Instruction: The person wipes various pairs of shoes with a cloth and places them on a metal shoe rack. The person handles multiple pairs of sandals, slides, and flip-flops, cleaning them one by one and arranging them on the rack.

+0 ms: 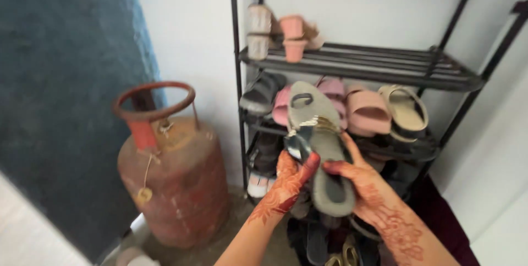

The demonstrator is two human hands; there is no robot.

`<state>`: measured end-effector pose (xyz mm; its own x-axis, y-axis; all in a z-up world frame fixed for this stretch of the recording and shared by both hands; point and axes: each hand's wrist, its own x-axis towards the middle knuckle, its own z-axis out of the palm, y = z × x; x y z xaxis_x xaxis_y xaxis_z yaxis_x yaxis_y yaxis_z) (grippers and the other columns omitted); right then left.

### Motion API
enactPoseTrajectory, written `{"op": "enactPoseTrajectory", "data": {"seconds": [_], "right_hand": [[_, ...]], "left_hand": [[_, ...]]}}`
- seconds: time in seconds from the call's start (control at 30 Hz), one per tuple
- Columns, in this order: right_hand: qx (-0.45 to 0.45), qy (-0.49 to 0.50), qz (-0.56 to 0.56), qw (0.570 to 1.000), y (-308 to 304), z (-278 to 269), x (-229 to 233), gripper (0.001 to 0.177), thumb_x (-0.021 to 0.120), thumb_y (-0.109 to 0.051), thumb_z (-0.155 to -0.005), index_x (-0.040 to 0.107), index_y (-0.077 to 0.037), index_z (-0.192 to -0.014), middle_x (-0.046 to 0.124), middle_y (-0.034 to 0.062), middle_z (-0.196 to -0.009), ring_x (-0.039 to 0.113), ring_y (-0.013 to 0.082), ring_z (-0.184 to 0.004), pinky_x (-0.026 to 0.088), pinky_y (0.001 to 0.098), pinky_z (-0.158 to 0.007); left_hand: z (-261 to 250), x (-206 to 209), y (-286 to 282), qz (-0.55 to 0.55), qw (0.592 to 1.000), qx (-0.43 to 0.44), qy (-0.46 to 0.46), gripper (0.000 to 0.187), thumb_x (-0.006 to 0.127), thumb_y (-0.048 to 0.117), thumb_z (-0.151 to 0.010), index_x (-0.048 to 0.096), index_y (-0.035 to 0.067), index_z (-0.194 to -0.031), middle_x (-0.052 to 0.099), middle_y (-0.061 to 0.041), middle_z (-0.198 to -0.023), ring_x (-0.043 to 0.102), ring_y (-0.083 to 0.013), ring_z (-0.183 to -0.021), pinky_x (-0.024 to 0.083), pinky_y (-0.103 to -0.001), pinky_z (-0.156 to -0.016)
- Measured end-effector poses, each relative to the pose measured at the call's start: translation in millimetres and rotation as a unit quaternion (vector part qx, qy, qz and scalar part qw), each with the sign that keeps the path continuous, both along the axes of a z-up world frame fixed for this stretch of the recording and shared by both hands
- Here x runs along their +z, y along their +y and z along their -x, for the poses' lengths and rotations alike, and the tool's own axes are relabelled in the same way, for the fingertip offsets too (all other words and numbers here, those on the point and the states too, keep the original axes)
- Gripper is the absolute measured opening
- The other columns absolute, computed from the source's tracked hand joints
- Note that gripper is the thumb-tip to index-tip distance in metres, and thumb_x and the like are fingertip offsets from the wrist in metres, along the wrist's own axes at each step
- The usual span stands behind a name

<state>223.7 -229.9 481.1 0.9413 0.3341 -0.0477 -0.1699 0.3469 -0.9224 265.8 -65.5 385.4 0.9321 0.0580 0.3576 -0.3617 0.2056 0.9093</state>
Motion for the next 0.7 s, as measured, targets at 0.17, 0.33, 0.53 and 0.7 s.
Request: {"op": "enactPoseTrajectory", "data": {"seconds": [0.17, 0.33, 0.53, 0.7], "right_hand": [[-0.081, 0.072, -0.051, 0.993, -56.8, -17.2, 46.5, 0.070, 0.068, -0.018, -0.080, 0.045, -0.008, -0.145, 0.071, 0.0158, -0.113, 0.072, 0.0277, -0.089, 0.063, 0.0422, -0.070], [-0.094, 0.110, 0.045, 0.989, -91.3, -59.2, 93.2, 0.058, 0.062, -0.032, -0.087, 0.059, 0.002, -0.133, 0.072, 0.0254, -0.113, 0.073, 0.0293, -0.091, 0.061, 0.0411, -0.074], [-0.181, 0.030, 0.125, 0.975, -181.8, -71.7, 85.4, 0.058, 0.063, -0.028, -0.088, 0.062, 0.004, -0.137, 0.075, 0.0202, -0.122, 0.077, 0.0240, -0.097, 0.061, 0.0353, -0.081], [-0.202, 0.041, 0.088, 0.975, -200.8, -57.6, 89.3, 0.056, 0.067, -0.027, -0.087, 0.061, 0.002, -0.135, 0.073, 0.0213, -0.123, 0.075, 0.0281, -0.100, 0.060, 0.0394, -0.083]], "left_hand": [[-68.7, 44.2, 2.1, -0.327, 0.894, 0.274, -0.135, 0.077, 0.054, 0.048, -0.104, 0.031, -0.002, -0.158, 0.027, -0.028, -0.158, 0.022, -0.0482, -0.145, 0.020, -0.065, -0.109], [-142.8, 145.9, 26.5, -0.515, 0.681, 0.456, -0.250, 0.089, 0.045, 0.064, -0.099, 0.025, 0.005, -0.162, 0.016, -0.021, -0.171, 0.009, -0.0412, -0.158, 0.008, -0.070, -0.120], [-204.2, 161.9, 30.0, -0.533, 0.661, 0.487, -0.205, 0.089, 0.040, 0.068, -0.100, 0.020, 0.011, -0.165, 0.015, -0.021, -0.171, 0.013, -0.0335, -0.158, 0.004, -0.073, -0.120], [-205.7, 157.2, 33.6, -0.546, 0.674, 0.460, -0.189, 0.091, 0.048, 0.064, -0.095, 0.019, 0.012, -0.164, 0.013, -0.023, -0.169, 0.011, -0.0400, -0.156, 0.003, -0.075, -0.116]]}}
